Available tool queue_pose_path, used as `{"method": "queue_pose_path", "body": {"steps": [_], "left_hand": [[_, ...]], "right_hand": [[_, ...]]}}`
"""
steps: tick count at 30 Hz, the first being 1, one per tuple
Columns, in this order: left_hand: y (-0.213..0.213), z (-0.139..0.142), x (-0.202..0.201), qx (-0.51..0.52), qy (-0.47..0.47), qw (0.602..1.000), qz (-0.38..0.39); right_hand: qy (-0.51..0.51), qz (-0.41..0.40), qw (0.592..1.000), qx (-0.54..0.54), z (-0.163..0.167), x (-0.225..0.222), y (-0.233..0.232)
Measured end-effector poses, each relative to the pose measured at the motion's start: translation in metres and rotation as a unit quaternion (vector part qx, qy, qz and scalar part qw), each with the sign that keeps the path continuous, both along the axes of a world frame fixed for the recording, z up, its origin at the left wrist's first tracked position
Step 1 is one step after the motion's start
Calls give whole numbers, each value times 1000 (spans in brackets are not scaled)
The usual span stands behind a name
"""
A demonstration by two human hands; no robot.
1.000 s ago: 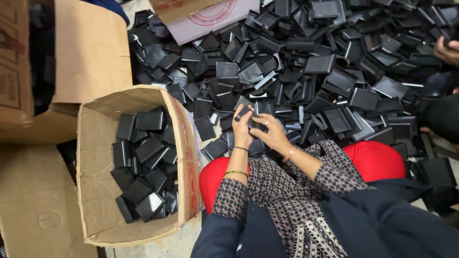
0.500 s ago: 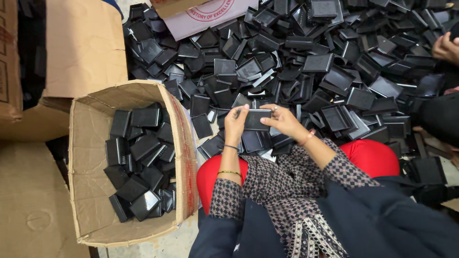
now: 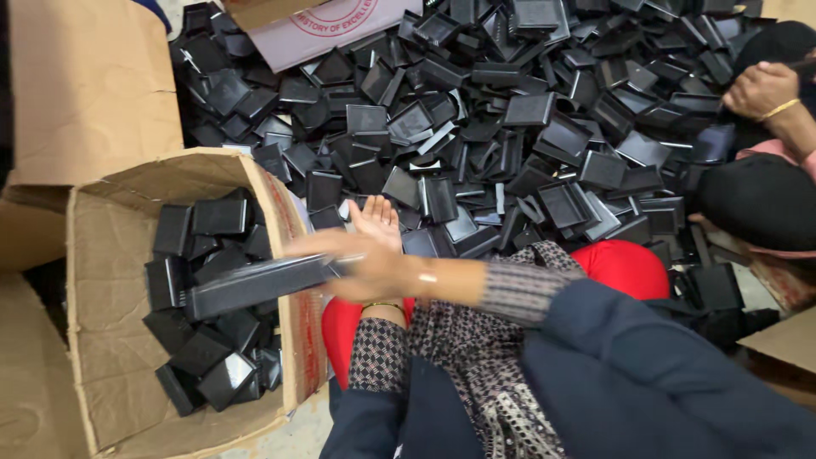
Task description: The person sits on the floor and repeatedly picks up small black plastic components from a large pile, inspects them, and places them into a cardboard box. The task involves continuous sorting and handling of identical parts.
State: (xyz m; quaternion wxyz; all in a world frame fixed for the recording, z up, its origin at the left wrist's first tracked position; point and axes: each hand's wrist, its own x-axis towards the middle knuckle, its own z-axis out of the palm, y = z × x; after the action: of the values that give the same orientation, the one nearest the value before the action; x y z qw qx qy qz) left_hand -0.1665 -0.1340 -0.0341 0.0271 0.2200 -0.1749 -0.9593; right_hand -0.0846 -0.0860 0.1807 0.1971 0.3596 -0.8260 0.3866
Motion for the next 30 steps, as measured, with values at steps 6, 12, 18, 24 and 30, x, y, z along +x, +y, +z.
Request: {"method": "queue_pose_path", "body": {"steps": [6, 12, 18, 24, 30], "left_hand": [[16, -18, -7, -137, -117, 983, -23], [48, -14, -14, -200, -75, 965, -151], [63, -24, -10, -253, -100, 928, -255], [64, -10, 10, -134, 66, 956, -251], [42, 24, 13, 70, 214, 966, -130]], "right_hand": [[-110, 48, 988, -94, -47, -113, 22], [0, -325, 901, 288, -113, -162, 190], [3, -258, 953, 157, -155, -131, 246], [-388, -133, 878, -246, -156, -83, 210], [-141, -43, 988, 50, -128, -125, 227]]}}
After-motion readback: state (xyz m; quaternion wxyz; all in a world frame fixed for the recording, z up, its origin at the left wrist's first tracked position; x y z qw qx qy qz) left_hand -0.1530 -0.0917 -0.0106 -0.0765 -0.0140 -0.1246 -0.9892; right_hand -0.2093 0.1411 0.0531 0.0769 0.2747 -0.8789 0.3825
